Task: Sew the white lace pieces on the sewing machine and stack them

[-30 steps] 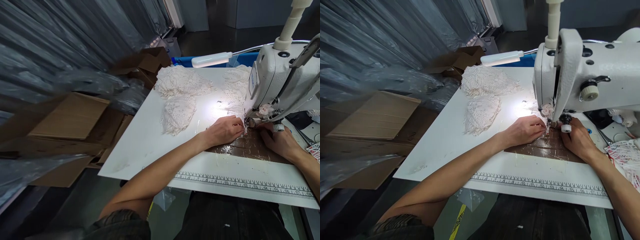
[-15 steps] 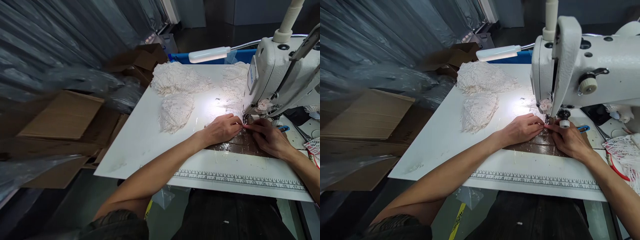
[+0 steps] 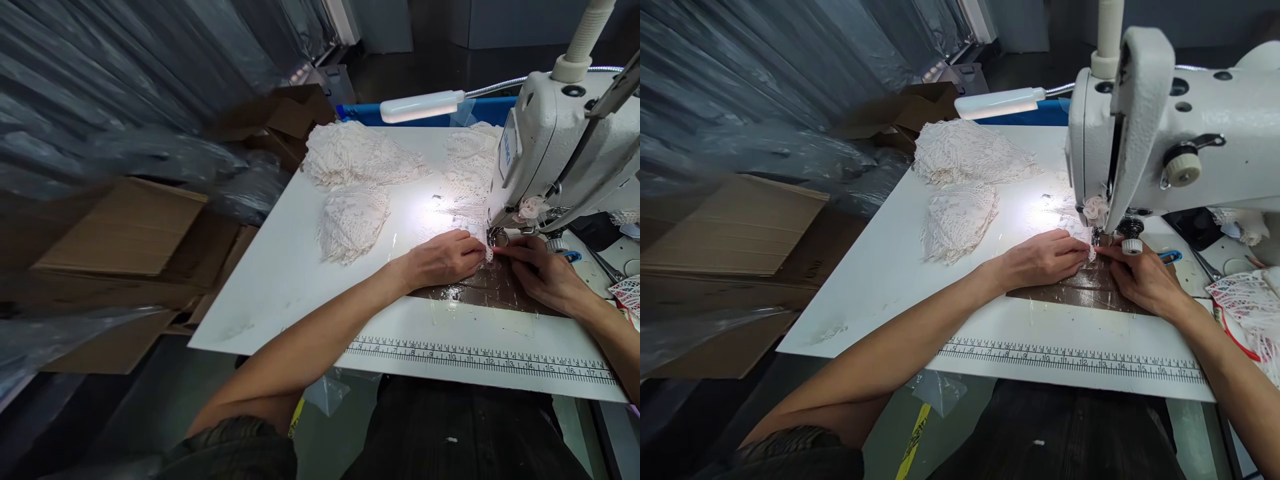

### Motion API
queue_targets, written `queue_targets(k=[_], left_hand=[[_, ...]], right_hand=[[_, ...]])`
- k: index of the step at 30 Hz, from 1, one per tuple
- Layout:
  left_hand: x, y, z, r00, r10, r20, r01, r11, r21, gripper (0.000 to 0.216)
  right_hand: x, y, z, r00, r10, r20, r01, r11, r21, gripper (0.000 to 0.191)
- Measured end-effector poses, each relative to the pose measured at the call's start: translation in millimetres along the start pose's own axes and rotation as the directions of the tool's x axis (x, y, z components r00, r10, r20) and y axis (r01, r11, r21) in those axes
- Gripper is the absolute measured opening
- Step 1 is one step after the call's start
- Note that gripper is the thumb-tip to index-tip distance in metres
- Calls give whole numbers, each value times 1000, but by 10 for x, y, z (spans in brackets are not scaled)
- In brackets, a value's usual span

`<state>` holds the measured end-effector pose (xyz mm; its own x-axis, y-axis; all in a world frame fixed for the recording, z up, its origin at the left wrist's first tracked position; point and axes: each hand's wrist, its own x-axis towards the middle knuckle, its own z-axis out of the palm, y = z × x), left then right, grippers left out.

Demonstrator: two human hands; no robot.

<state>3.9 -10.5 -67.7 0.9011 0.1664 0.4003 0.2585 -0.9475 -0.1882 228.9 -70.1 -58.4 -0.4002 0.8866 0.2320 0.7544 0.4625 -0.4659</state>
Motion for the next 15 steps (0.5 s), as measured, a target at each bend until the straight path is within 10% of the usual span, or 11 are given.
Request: queue_targets(k=[15], left_hand=[[5, 7, -36, 999, -2, 42, 4, 999, -42, 33]], right_hand=[[-39, 57, 41, 971, -231, 60, 238, 927, -288, 40]])
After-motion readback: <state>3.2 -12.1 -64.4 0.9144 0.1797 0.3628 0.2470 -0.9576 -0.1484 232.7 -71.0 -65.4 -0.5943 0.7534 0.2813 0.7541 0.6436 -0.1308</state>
